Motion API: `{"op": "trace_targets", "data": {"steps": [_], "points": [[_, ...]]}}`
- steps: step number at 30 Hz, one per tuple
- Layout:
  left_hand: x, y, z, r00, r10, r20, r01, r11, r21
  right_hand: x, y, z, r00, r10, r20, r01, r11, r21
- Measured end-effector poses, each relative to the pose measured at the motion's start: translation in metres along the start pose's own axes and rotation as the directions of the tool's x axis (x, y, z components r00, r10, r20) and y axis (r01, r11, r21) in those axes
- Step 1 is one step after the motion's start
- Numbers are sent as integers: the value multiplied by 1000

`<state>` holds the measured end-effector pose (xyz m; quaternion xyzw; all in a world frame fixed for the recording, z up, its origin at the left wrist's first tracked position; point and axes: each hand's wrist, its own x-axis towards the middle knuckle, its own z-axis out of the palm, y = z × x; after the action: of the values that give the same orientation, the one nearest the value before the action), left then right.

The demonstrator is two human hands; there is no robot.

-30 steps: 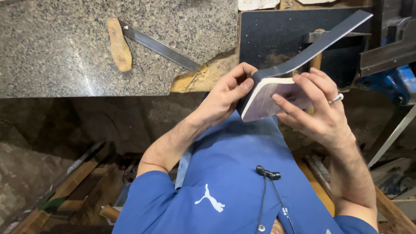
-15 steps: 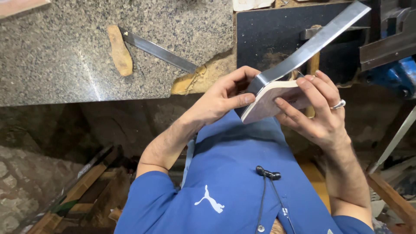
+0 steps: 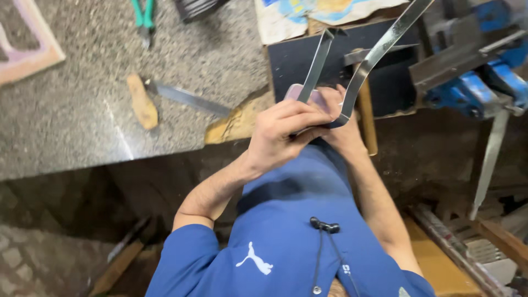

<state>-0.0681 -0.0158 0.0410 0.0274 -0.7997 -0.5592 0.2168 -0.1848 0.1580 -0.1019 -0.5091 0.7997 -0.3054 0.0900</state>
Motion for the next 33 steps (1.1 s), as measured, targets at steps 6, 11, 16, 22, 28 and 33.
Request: {"op": "trace_targets", "data": {"steps": [6,11,16,22,28,33], "points": [[38,0,56,999,30,-12,-31,999,-20,-31,-17,-70,925,259,-278,-164,932,323],[49,1,122,945,-327,15,309,878,-365,-48,-22,-141,861,372,-348,-79,773,630],[72,25,153,994,-109,-6,106,982,-154,-51,-4,-171,821,472,-320,-76,647,758],[129,59,122,873,416,256,-487,777,399,-82,47,-246,914,390,-108,-292,819,494],[167,38,140,759,187,623,-320,941,107,-53,86,-290,978,105,-179,-30,925,379],[167,8,159,842,94,531,-117,993,11,-61,105,-289,867,179,-466,-106,978,179]]}}
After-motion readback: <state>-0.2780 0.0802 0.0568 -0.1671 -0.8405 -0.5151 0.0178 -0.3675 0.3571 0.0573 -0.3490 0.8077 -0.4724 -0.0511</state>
